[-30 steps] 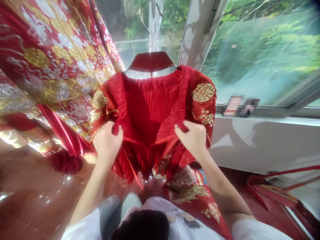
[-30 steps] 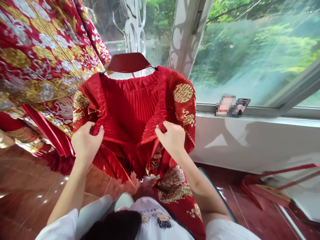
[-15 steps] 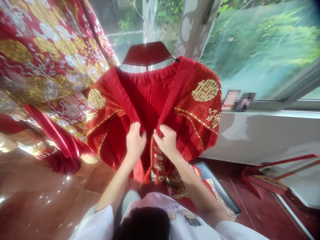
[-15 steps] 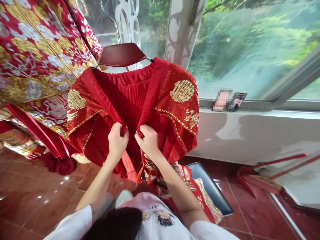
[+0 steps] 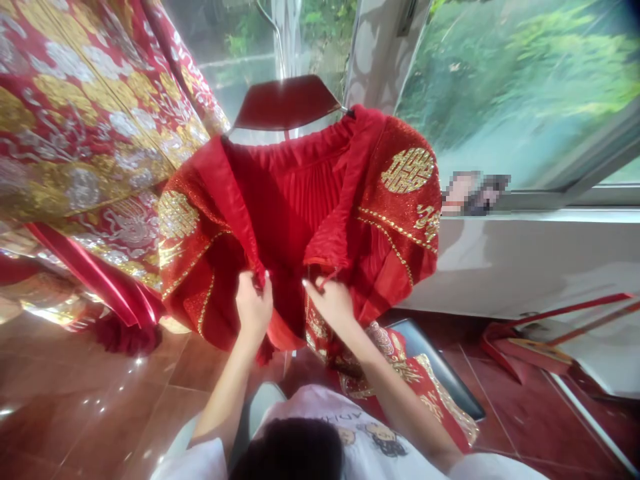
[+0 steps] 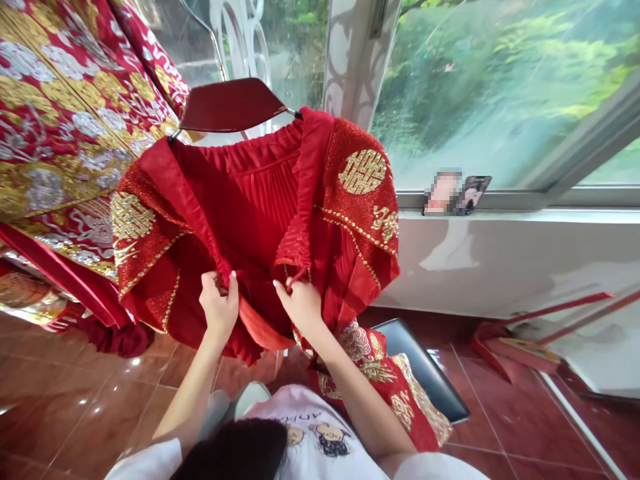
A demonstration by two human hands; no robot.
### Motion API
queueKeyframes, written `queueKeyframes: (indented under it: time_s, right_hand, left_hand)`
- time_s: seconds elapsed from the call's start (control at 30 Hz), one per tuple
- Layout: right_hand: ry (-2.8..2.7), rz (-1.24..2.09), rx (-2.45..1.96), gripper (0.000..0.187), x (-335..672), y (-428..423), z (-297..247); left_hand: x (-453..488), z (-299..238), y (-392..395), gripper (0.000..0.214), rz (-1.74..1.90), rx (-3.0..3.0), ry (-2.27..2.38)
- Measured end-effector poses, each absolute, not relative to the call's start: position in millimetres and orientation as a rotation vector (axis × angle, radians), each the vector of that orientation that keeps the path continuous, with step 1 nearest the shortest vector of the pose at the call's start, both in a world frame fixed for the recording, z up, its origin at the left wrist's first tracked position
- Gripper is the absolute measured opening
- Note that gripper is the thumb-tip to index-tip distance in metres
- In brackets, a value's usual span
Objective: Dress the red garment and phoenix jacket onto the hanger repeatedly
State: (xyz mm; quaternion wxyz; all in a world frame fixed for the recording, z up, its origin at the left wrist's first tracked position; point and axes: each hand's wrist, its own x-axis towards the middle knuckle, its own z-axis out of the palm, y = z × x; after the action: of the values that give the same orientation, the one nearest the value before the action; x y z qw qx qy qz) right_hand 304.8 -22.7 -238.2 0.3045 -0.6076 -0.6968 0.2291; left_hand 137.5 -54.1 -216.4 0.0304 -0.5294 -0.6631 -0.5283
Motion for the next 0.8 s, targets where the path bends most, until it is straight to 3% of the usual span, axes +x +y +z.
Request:
queueKeyframes:
  time_s: [0.13, 0.23, 0.47, 0.8]
  right_hand:
    - [-1.864, 0.905, -1.671, 0.019, 282, -17, -275]
    - [-1.804, 0.944, -1.61, 0.015, 272, -6, -291]
    - [-1.608, 1.013, -1.464, 0.013, 261, 17, -295]
    - [-1.385, 1.43, -1.212, 0.013, 266, -43, -306]
  left_hand:
    - [135, -230, -54, 0.028, -1.808, -1.441, -2.061]
    - [142, -253, -61, 0.04, -1.908, -1.404, -2.004]
    - [157, -317, -80, 0.013, -1.843, -1.68, -2.348]
    - [154, -348, -69, 0.01, -1.743, -2.168, -2.35]
